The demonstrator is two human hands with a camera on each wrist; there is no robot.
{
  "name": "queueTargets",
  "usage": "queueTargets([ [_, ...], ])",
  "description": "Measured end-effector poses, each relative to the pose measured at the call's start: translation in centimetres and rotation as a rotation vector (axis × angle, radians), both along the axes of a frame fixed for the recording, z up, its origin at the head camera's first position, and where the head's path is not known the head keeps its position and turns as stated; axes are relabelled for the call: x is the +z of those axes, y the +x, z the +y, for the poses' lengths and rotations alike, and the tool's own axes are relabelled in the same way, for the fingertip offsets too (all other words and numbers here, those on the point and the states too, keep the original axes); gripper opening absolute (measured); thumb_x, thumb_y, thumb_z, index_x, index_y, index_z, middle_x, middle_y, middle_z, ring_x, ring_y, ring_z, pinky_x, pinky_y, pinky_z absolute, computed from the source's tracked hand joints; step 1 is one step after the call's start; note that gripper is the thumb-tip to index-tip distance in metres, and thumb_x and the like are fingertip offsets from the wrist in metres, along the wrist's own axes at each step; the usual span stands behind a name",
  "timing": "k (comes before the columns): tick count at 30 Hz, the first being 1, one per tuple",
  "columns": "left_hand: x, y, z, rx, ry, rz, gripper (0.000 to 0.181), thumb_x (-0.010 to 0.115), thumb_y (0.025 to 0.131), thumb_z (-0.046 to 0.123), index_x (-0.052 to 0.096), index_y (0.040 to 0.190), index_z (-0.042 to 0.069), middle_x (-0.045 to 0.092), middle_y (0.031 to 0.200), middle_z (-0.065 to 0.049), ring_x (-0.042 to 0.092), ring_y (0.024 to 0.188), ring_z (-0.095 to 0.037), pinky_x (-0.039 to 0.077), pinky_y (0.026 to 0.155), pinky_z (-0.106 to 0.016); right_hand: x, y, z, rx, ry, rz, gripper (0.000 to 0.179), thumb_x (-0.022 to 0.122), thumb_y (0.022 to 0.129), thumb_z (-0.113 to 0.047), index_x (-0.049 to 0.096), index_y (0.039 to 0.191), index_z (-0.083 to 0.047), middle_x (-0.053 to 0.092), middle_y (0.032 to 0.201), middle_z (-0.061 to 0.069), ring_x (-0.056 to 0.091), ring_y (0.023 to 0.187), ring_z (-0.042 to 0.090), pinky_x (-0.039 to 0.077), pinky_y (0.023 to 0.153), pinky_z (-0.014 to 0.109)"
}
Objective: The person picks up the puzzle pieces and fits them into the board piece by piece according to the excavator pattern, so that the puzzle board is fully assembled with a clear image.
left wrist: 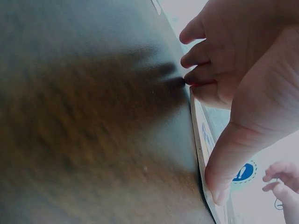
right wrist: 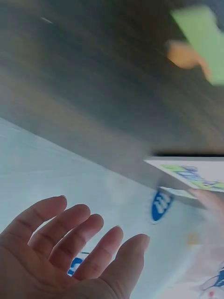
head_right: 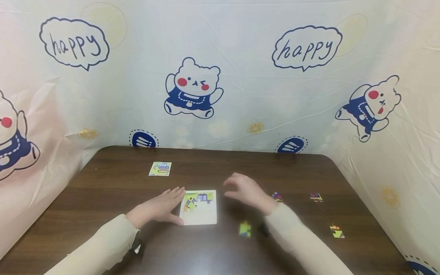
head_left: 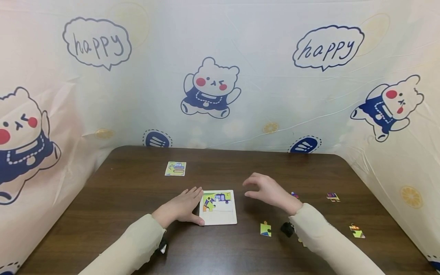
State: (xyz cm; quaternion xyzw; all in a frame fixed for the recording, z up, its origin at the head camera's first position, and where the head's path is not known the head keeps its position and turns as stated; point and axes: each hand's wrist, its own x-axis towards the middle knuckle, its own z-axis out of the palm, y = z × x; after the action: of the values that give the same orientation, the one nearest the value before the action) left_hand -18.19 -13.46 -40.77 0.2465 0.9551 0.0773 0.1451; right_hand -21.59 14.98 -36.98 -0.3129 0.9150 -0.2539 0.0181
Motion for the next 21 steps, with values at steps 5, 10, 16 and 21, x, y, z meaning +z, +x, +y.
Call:
queueTargets([
  [5,-0.1,0.0,0.0,0.002,-0.003,0.002,0.100,0.070,0.071,0.055,0.032,0.138,-0.008,0.026,0.146,-0.020,0.021,0.134,-0.033,0.018,0.107,-0.046,-0.4,-0.1,3.3,-0.037,-0.042,0.013,0.025,0.072,0.081,-0.014,0.067,0.104,-0.005,0.061,0.100,0.007,0.058,0.093,0.026,0.048,0.080,0.042],
  [10,-0.2,0.0,0.0,0.005,-0.004,0.003,0.100,0.070,0.071,0.056,0.032,0.138,-0.008,0.026,0.146,-0.020,0.021,0.134,-0.033,0.018,0.107,-0.046,-1.0,-0.2,6.8,-0.051,-0.074,0.016,0.026,0.071,0.081,-0.012,0.065,0.105,-0.003,0.061,0.099,0.009,0.057,0.093,0.030,0.047,0.080,0.048],
  [16,-0.1,-0.1,0.0,0.005,-0.006,0.003,0.100,0.069,0.071,0.056,0.031,0.139,-0.008,0.026,0.146,-0.020,0.021,0.134,-0.033,0.018,0.107,-0.046,-1.7,-0.3,10.4,-0.113,-0.065,-0.033,0.032,0.071,0.082,-0.015,0.062,0.109,0.000,0.060,0.102,0.013,0.058,0.085,0.028,0.050,0.074,0.042],
  [21,0.0,-0.1,-0.1,0.003,-0.009,0.002,0.100,0.069,0.072,0.056,0.031,0.139,-0.008,0.025,0.146,-0.020,0.020,0.134,-0.033,0.018,0.107,-0.046,-2.4,-0.6,12.7,-0.151,-0.028,-0.052,0.034,0.071,0.081,-0.014,0.061,0.110,0.001,0.061,0.101,0.012,0.056,0.085,0.026,0.048,0.073,0.042],
])
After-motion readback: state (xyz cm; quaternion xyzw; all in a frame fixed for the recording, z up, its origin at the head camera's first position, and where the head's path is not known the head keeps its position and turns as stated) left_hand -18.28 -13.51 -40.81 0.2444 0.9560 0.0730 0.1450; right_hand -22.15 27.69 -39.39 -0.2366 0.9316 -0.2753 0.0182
